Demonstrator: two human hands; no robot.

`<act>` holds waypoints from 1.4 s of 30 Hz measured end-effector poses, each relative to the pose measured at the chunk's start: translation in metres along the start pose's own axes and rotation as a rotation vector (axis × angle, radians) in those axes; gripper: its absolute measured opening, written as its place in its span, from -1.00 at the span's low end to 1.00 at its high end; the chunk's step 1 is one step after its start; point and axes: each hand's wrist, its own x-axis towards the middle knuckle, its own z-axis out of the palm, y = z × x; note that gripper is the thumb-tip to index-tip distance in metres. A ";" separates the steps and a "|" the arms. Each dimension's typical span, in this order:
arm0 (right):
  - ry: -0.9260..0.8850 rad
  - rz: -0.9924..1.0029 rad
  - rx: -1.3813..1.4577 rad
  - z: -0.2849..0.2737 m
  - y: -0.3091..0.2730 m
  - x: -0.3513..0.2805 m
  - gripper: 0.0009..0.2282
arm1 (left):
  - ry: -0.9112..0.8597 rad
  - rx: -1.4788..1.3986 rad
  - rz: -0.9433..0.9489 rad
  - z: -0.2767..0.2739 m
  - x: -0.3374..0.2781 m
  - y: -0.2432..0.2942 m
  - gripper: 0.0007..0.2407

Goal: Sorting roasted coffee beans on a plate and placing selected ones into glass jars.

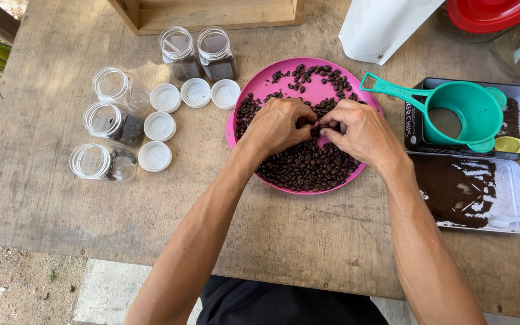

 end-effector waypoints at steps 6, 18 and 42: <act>0.057 -0.028 -0.015 -0.004 -0.003 0.003 -0.84 | 0.053 -0.002 0.046 -0.002 0.002 -0.006 -0.90; 0.193 -0.076 -0.078 -0.044 -0.032 0.014 -0.86 | 0.177 0.012 0.110 -0.044 0.010 0.019 -0.92; 0.228 -0.248 0.066 -0.021 -0.115 0.081 -0.93 | 0.356 0.091 -0.023 -0.118 -0.038 -0.013 -0.90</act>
